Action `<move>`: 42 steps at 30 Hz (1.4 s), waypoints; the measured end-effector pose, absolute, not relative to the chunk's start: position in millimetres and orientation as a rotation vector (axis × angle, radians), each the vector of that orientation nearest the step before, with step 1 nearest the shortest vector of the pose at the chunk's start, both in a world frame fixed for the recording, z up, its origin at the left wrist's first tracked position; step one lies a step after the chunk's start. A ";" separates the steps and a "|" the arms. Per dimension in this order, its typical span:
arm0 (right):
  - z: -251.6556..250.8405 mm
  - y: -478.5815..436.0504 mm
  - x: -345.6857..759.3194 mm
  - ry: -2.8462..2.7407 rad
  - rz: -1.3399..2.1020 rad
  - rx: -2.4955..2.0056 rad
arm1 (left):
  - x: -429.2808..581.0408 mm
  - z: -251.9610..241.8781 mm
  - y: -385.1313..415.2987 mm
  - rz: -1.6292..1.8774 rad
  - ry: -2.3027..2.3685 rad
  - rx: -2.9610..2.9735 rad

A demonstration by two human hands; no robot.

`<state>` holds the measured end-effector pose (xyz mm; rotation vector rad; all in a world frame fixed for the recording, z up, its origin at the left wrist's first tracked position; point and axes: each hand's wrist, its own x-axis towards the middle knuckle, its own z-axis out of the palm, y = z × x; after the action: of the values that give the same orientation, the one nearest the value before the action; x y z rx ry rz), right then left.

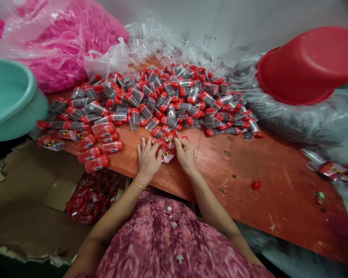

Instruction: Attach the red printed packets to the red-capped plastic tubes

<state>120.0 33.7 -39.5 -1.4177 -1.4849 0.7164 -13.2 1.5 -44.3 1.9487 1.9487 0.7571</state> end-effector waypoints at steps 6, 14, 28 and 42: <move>-28.1 23.0 118.2 -1.411 0.782 -1.371 | -19.6 -27.7 -3.3 0.999 1.826 1.872; -22.8 9.4 104.3 -1.390 0.834 -1.277 | -7.4 -7.6 -2.1 1.202 1.364 1.077; -27.3 20.6 163.2 -1.959 0.199 -1.891 | -6.0 1.6 10.6 1.204 1.160 0.361; 17.4 -37.3 176.3 -1.221 1.481 -1.326 | 4.9 5.8 6.7 1.167 1.137 0.434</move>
<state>176.3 -37.3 17.4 -1.3258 -1.2213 1.4808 4.9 6.7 5.8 0.4344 1.1375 1.1668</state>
